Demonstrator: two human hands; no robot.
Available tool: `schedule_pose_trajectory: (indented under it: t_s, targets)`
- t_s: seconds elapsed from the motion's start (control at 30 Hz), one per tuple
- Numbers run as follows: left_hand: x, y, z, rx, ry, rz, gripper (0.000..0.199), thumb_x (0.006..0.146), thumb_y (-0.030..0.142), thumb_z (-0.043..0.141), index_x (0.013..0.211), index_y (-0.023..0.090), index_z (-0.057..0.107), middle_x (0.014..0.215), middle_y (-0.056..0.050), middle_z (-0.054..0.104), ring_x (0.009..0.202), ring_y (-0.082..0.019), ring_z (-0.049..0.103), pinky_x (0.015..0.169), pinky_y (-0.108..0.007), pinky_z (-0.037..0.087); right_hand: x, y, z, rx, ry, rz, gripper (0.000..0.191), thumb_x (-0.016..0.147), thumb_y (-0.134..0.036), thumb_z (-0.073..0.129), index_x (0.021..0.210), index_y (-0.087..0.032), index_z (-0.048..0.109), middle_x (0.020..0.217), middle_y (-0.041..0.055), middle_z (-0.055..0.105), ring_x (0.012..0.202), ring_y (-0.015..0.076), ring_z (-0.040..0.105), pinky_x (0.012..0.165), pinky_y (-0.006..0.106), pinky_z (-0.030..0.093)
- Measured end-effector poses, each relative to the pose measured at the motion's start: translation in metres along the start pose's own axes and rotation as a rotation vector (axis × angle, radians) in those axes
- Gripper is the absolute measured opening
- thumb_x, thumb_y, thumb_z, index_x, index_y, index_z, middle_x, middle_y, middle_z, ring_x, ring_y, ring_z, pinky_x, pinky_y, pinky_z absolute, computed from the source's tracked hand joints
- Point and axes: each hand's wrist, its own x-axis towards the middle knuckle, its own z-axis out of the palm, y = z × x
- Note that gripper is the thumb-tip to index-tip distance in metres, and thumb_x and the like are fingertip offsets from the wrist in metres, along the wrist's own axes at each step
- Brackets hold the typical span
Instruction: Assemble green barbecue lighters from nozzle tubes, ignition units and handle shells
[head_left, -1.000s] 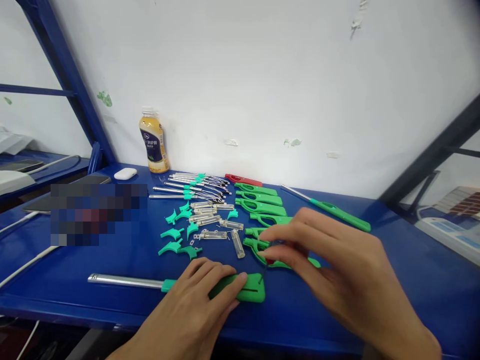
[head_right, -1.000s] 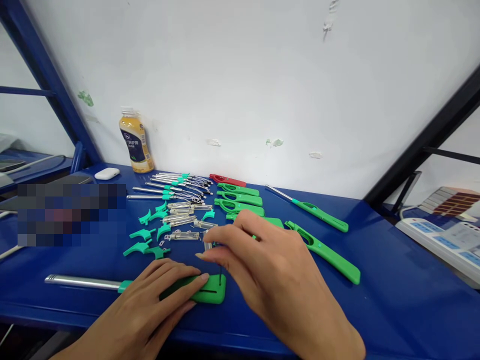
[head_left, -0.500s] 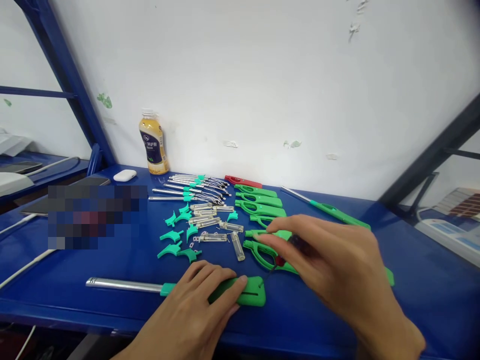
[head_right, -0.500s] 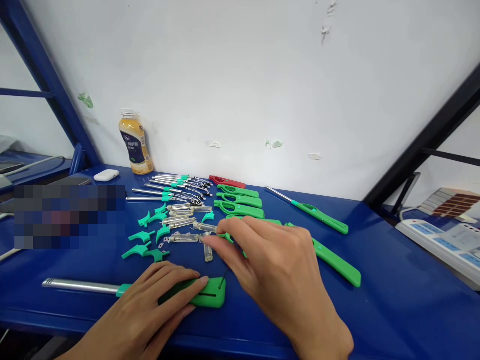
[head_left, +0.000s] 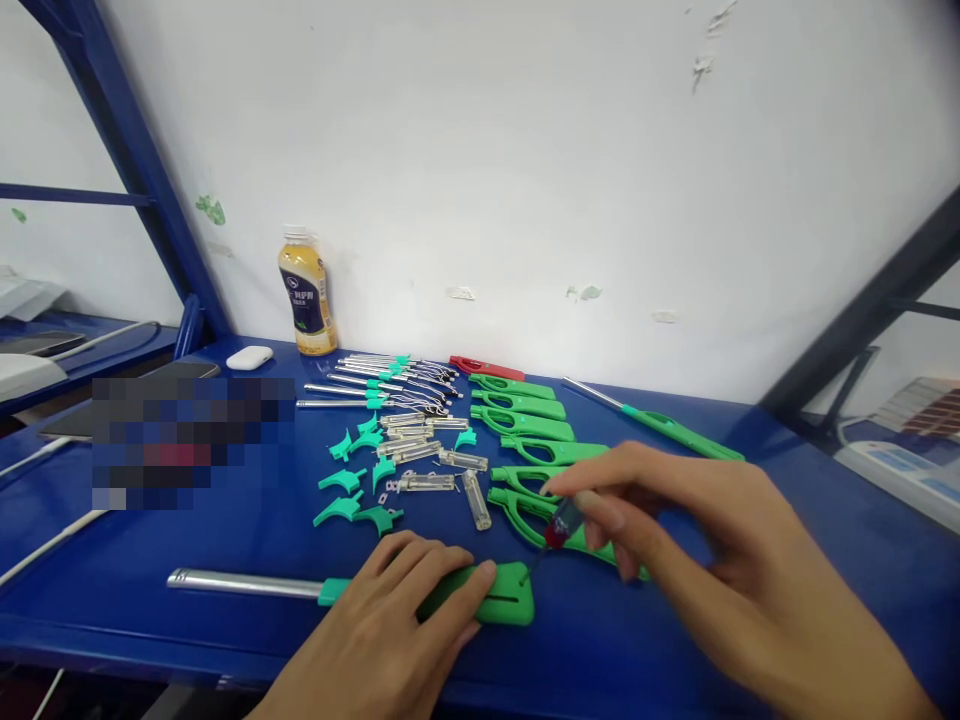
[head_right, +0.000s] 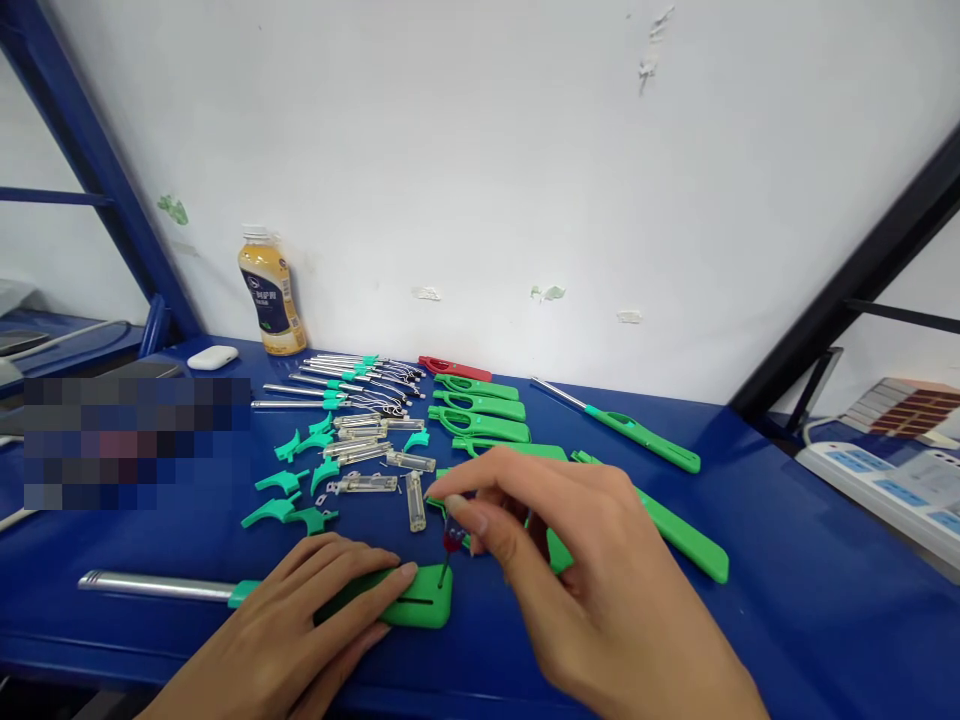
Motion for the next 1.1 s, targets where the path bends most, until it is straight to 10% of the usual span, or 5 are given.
schedule_pose_trajectory:
  t_s: [0.17,0.5,0.7,0.97,1.1]
  targets:
    - [0.0,0.0,0.001,0.003,0.007,-0.003,0.038,0.118,0.015,0.039,0.148,0.02,0.062,0.129,-0.009,0.08,0.114,-0.025,0.079,0.102,-0.045,0.064,0.01,0.0,0.006,-0.072,0.039,0.033,0.03,0.11,-0.036,0.072,0.084,-0.025,0.062,0.069,-0.0084,0.061,0.058,0.0062,0.055,0.053,0.019,0.043]
    - [0.005,0.002,-0.001,-0.011,0.029,0.015,0.036,0.114,0.01,0.044,0.144,0.017,0.063,0.126,-0.01,0.081,0.109,-0.028,0.08,0.096,-0.047,0.066,0.004,0.0,0.005,0.029,0.078,-0.032,0.015,0.104,-0.037,0.081,0.102,-0.032,0.068,0.078,-0.0093,0.072,0.064,0.0087,0.067,0.056,0.016,0.05]
    - [0.006,0.003,0.0,-0.018,0.044,0.008,0.035,0.114,0.011,0.044,0.143,0.017,0.062,0.124,-0.01,0.081,0.103,-0.029,0.079,0.094,-0.051,0.066,0.002,0.001,0.0,0.057,0.046,-0.02,0.011,0.111,-0.027,0.067,0.102,-0.033,0.067,0.11,-0.0076,0.077,0.103,0.0089,0.075,0.088,0.016,0.058]
    - [0.007,0.005,-0.001,-0.024,0.045,0.007,0.035,0.114,0.011,0.044,0.143,0.017,0.062,0.123,-0.01,0.08,0.103,-0.028,0.078,0.093,-0.049,0.065,0.008,0.0,0.003,0.02,0.055,-0.053,0.007,0.103,-0.027,0.08,0.103,-0.034,0.079,0.089,-0.0048,0.076,0.074,0.0114,0.071,0.066,0.022,0.057]
    - [0.005,0.003,-0.001,-0.03,0.027,0.005,0.036,0.112,0.009,0.045,0.144,0.017,0.061,0.125,-0.01,0.08,0.105,-0.028,0.077,0.096,-0.047,0.065,0.004,0.001,0.0,-0.004,0.057,-0.052,0.015,0.109,-0.03,0.07,0.114,-0.038,0.082,0.11,-0.0045,0.083,0.093,0.0136,0.08,0.081,0.022,0.064]
